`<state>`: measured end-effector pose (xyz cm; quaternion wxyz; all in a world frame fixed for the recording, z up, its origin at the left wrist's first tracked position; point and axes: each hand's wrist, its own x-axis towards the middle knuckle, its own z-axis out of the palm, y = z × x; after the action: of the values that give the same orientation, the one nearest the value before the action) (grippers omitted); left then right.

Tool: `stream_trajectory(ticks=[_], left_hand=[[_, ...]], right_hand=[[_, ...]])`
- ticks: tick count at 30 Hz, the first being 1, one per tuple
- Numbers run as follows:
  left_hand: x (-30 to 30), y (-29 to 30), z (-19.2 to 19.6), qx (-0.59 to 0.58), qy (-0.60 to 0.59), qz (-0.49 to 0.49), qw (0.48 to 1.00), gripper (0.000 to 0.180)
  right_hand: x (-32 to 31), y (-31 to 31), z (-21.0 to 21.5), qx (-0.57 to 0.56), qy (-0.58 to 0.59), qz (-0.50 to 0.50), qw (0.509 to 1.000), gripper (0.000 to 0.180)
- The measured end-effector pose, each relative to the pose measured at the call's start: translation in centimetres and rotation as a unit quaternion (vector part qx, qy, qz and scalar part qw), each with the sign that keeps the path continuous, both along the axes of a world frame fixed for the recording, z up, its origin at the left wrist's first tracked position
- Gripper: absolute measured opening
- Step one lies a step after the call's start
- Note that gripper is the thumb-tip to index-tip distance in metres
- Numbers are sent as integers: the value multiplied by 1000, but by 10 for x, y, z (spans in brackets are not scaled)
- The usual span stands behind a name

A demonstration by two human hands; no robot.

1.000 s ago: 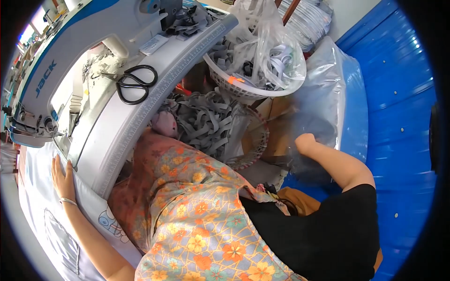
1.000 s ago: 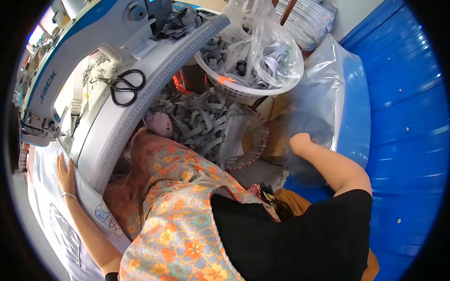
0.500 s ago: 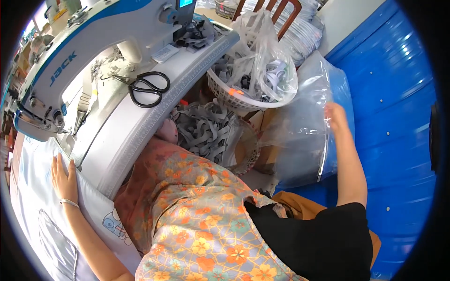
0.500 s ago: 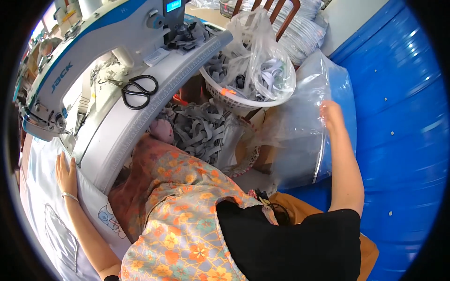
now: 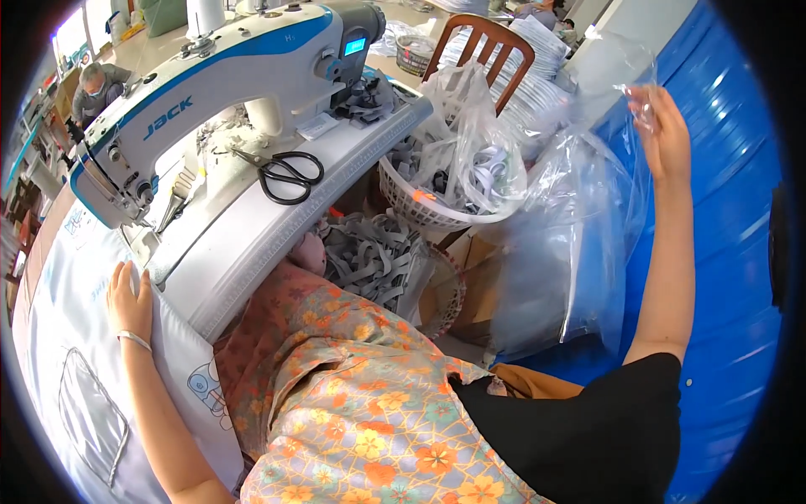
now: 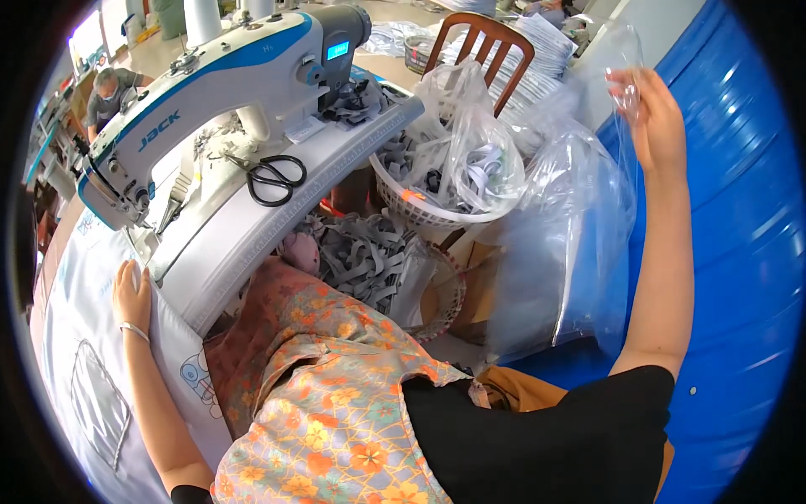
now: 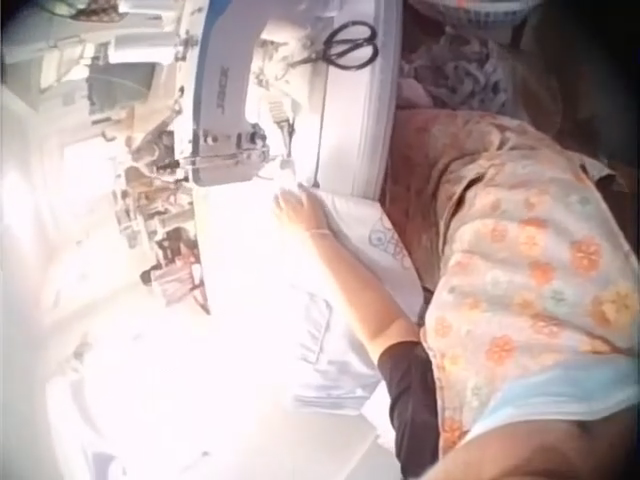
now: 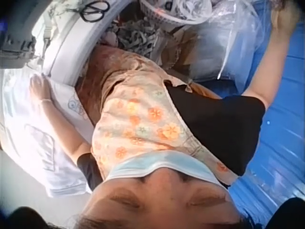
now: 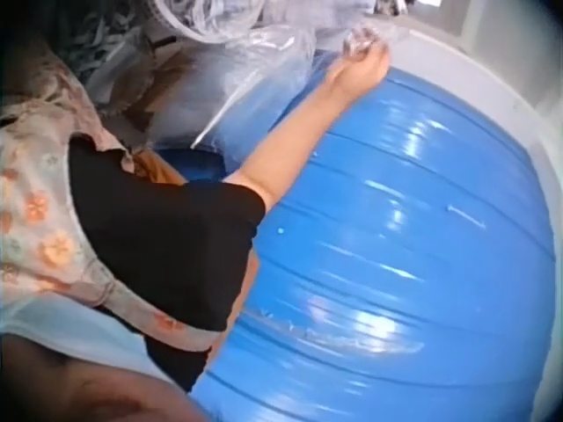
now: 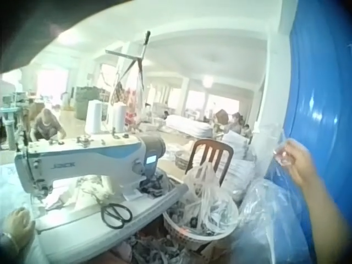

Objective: Sewing plastic and fabric components together using an industrial sewing machine to assemble textile goods.

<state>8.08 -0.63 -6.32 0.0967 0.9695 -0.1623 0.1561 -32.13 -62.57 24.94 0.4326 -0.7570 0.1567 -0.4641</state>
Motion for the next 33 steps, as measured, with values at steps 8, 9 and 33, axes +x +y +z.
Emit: stream_trajectory(ticks=[8, 9, 33], left_hand=[[2, 4, -8, -138, 0, -69, 988, 35], [3, -1, -8, -142, 0, -74, 987, 35], [-191, -245, 183, -607, 341, -521, 494, 75]], right_hand=[[-35, -89, -83, 60, 495, -3, 867, 12], [-68, -118, -106, -5, 588, -26, 809, 11], [107, 244, -85, -344, -66, 306, 885, 34]])
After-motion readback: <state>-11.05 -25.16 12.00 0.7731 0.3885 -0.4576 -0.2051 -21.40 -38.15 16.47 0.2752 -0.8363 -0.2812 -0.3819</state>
